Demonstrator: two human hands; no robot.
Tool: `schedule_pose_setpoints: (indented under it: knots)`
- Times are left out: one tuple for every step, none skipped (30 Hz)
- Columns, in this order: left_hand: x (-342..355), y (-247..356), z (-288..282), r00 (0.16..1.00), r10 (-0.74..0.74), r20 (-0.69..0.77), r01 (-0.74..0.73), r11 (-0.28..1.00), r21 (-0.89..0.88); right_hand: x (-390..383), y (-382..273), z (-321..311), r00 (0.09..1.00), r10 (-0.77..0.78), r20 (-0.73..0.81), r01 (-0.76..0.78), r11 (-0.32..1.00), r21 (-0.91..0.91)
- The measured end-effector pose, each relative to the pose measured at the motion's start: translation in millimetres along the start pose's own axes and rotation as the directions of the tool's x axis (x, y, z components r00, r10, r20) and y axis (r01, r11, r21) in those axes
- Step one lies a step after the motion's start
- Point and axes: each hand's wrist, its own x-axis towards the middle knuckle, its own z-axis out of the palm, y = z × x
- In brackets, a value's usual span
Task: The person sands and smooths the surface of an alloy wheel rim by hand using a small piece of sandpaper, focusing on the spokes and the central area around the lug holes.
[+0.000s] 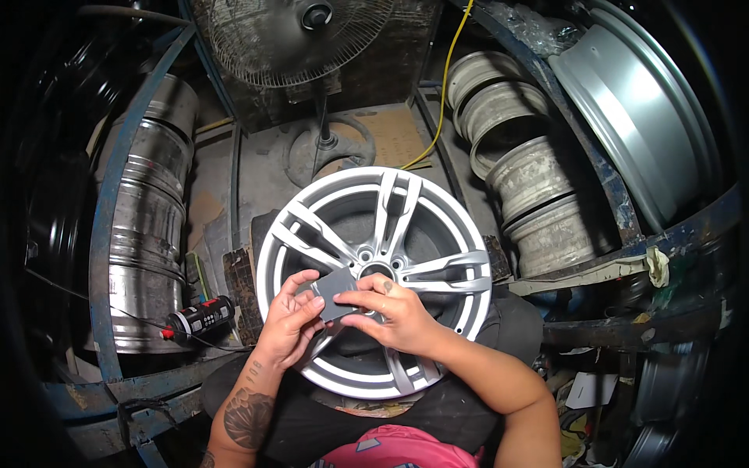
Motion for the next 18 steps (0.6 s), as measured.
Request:
schedule_pose_setpoints:
  knots:
    - [0.4, 1.1, 3.2, 0.998, -0.06, -0.004, 0.06, 0.998, -0.019, -4.2, -2.3, -2.9, 0.992, 0.118, 0.034, -0.117, 0.992, -0.043]
    - [0.3, -1.9, -2.5, 0.998, -0.058, -0.01, 0.058, 0.998, -0.013, -1.5, -4.2, -1.7, 0.993, 0.115, 0.033, -0.113, 0.993, -0.035]
    - [1.0, -8.0, -12.1, 0.999, 0.049, 0.017, -0.05, 0.989, 0.138, 3.4, -6.6, -0.8, 0.996, 0.084, 0.014, -0.084, 0.996, 0.02]
    - [0.5, -10.1, -17.5, 0.987, 0.149, 0.059, -0.159, 0.946, 0.282, 7.2, -8.0, -0.1, 0.999, 0.054, -0.007, -0.053, 0.996, 0.075]
    - [1.2, -11.5, -15.9, 0.987, 0.147, 0.061, -0.158, 0.947, 0.281, 7.4, -6.4, -1.2, 0.998, 0.056, -0.008, -0.055, 0.996, 0.073]
    - [2.1, -13.2, -13.1, 0.979, 0.196, 0.06, -0.204, 0.935, 0.29, 7.2, -4.0, -2.3, 0.998, 0.055, 0.002, -0.055, 0.992, 0.118]
    - [2.9, -14.5, -11.4, 0.968, 0.244, 0.059, -0.251, 0.921, 0.299, 6.6, -2.6, -3.2, 0.999, 0.053, 0.011, -0.055, 0.985, 0.163]
    - [3.4, -14.3, -11.4, 0.968, 0.244, 0.062, -0.252, 0.92, 0.3, 6.4, -3.6, -4.8, 0.999, 0.053, 0.009, -0.054, 0.986, 0.161]
    - [3.8, -14.5, -12.2, 0.974, 0.219, 0.066, -0.229, 0.928, 0.294, 6.0, -5.5, -6.6, 0.991, 0.134, 0.026, -0.137, 0.981, 0.141]
    - [4.0, -14.8, -12.2, 0.979, 0.193, 0.071, -0.206, 0.935, 0.289, 5.7, -6.7, -8.2, 0.976, 0.215, 0.041, -0.218, 0.968, 0.12]
    - [2.7, -12.6, -8.3, 0.977, 0.196, 0.079, -0.211, 0.932, 0.294, 5.9, -5.6, -7.6, 0.977, 0.21, 0.033, -0.212, 0.97, 0.119]
    - [-0.6, -10.3, -1.2, 0.974, 0.207, 0.095, -0.225, 0.938, 0.264, 5.5, -3.7, -6.0, 0.982, 0.186, 0.016, -0.187, 0.979, 0.075]
    - [-2.8, -9.7, 3.7, 0.969, 0.219, 0.112, -0.24, 0.942, 0.234, 4.8, -3.3, -4.9, 0.987, 0.162, 0.0, -0.162, 0.986, 0.029]
    - [-7.9, -7.8, -0.7, 0.958, 0.26, 0.119, -0.283, 0.923, 0.261, 9.8, -13.7, -2.2, 0.981, 0.192, 0.011, -0.193, 0.981, 0.036]
    - [-9.7, -9.8, -1.9, 0.945, 0.307, 0.111, -0.326, 0.874, 0.362, 9.5, -14.0, -0.1, 0.981, 0.194, 0.009, -0.195, 0.98, 0.028]
    - [-11.0, -9.9, -3.8, 0.929, 0.355, 0.106, -0.363, 0.811, 0.459, 9.4, -14.4, 2.8, 0.981, 0.195, 0.008, -0.195, 0.981, 0.021]
    - [-9.7, -10.8, -0.6, 0.891, 0.443, 0.096, -0.391, 0.646, 0.656, 3.2, -9.4, 6.5, 0.983, 0.18, -0.027, -0.179, 0.983, 0.051]
    - [-13.0, -5.9, 5.0, 0.842, 0.509, 0.181, -0.428, 0.425, 0.798, 1.5, -3.7, 6.7, 0.983, 0.178, -0.038, -0.176, 0.983, 0.045]
